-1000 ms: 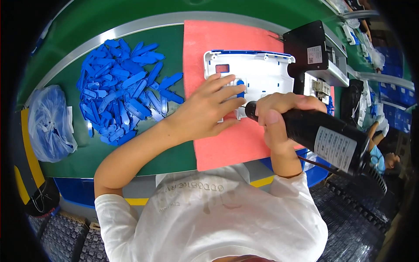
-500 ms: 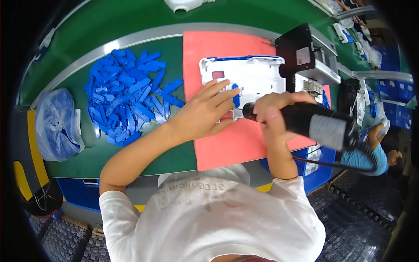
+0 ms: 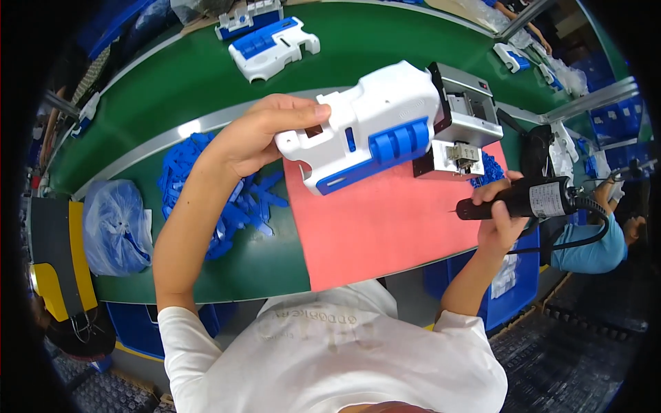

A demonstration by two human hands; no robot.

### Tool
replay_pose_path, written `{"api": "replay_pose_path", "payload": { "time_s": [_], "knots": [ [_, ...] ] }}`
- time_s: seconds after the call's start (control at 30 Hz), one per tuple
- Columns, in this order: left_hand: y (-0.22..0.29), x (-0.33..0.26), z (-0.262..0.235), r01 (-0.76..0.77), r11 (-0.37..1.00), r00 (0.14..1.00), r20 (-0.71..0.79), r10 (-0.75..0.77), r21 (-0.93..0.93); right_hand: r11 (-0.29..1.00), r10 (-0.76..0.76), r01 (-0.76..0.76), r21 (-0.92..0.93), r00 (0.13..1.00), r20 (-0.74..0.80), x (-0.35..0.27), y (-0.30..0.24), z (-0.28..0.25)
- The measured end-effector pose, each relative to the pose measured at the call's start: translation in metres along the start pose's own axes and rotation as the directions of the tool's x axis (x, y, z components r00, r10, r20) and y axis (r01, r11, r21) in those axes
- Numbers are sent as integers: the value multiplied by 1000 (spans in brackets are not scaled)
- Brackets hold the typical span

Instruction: Assembling plastic components of a toy gun using an electric screwdriver at a factory workbench.

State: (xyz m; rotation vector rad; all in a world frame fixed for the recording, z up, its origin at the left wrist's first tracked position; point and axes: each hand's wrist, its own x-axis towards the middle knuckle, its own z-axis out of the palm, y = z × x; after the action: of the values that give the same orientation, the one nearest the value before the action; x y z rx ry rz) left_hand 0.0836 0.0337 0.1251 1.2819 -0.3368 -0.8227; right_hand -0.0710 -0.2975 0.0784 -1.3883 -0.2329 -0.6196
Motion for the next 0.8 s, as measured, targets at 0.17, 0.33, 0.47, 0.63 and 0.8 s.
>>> {"api": "replay_pose_path", "payload": {
  "time_s": [0.17,0.33,0.47,0.63,0.8],
  "knots": [
    [-24,61,7,-280,564,859,-60,508,777,995,74,-73,-67,997,8,-7,16,-5],
    [-64,161,-14,-117,215,762,-51,645,970,982,146,-148,-114,989,-28,-8,15,4],
    [-72,193,-31,-31,246,750,-140,647,969,978,169,-168,-122,986,-5,-14,19,3],
    [-23,205,-67,13,121,453,-113,884,993,979,90,-117,-168,984,-156,-35,38,-38],
    [21,216,-174,670,-56,608,-503,614,741,863,55,-278,-422,882,-468,-30,43,-74]
  ]
}}
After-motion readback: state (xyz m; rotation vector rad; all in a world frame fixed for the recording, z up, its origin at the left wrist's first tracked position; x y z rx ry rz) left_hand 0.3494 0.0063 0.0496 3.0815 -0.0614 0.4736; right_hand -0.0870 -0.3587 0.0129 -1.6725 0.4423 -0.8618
